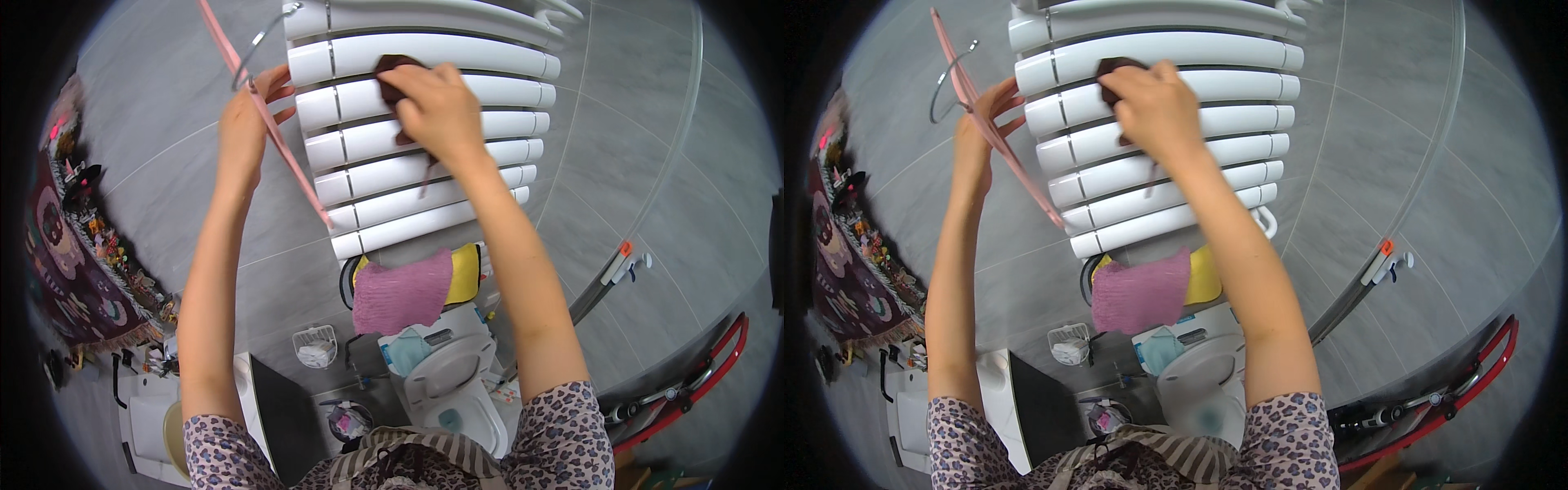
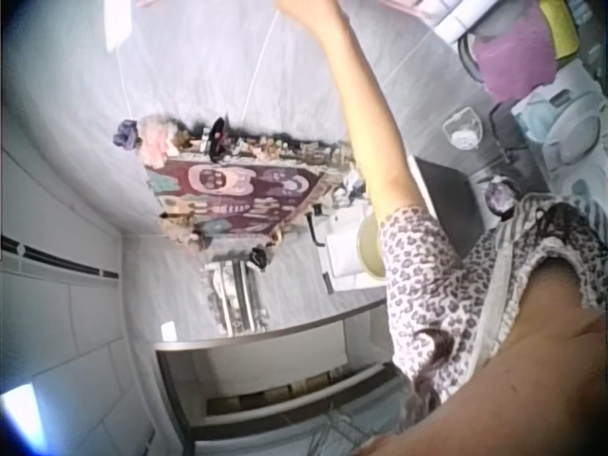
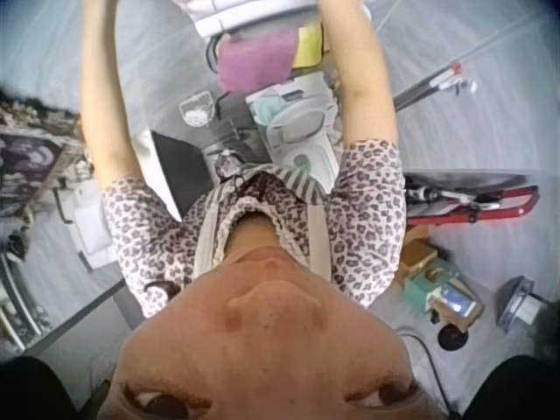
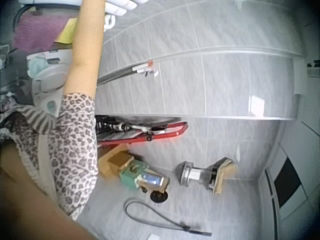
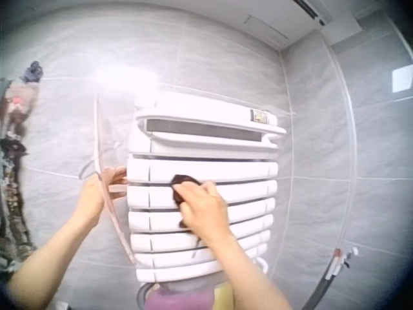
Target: The person flushes the toilet, washes hands at the sink, then wipes the toilet seat, a towel radiator, a red step ladder, and the shower head and hose using a cloth. The person also wipes the shower door frame and glass.
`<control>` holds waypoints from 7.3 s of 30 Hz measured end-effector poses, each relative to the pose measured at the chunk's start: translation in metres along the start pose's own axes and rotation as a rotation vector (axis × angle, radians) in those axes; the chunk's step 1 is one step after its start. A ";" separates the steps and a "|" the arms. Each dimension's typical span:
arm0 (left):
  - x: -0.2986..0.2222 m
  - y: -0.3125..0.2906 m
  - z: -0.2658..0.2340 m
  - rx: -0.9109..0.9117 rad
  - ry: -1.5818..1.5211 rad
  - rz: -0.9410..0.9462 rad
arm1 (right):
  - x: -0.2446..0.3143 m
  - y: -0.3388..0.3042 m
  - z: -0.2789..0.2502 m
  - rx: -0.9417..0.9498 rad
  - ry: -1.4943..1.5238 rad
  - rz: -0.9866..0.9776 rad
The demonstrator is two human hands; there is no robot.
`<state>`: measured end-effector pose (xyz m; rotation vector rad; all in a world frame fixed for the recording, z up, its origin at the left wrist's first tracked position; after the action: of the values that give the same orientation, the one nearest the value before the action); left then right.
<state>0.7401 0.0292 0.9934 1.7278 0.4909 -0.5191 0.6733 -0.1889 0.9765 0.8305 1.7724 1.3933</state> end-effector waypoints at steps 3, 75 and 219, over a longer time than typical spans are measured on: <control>0.000 -0.003 0.006 0.022 0.005 0.010 | -0.042 -0.015 -0.040 -0.002 -0.097 0.090; 0.007 -0.019 0.004 0.043 -0.343 -0.170 | 0.068 -0.030 0.061 0.048 0.119 -0.259; 0.087 -0.121 0.013 0.189 -0.306 -0.438 | -0.005 -0.151 -0.018 0.291 -0.368 0.208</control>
<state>0.7392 0.0455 0.8444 1.6798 0.6161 -1.1563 0.6528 -0.2335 0.8320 1.3657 1.6517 1.0313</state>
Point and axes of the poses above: each hand's wrist, its own y-axis towards the middle knuckle, its own z-axis out of the palm, x = y × z, the point moved 3 cm from there along y, towards the middle knuckle, and after that the axes turned 13 degrees about y, right-handed, at the moved point
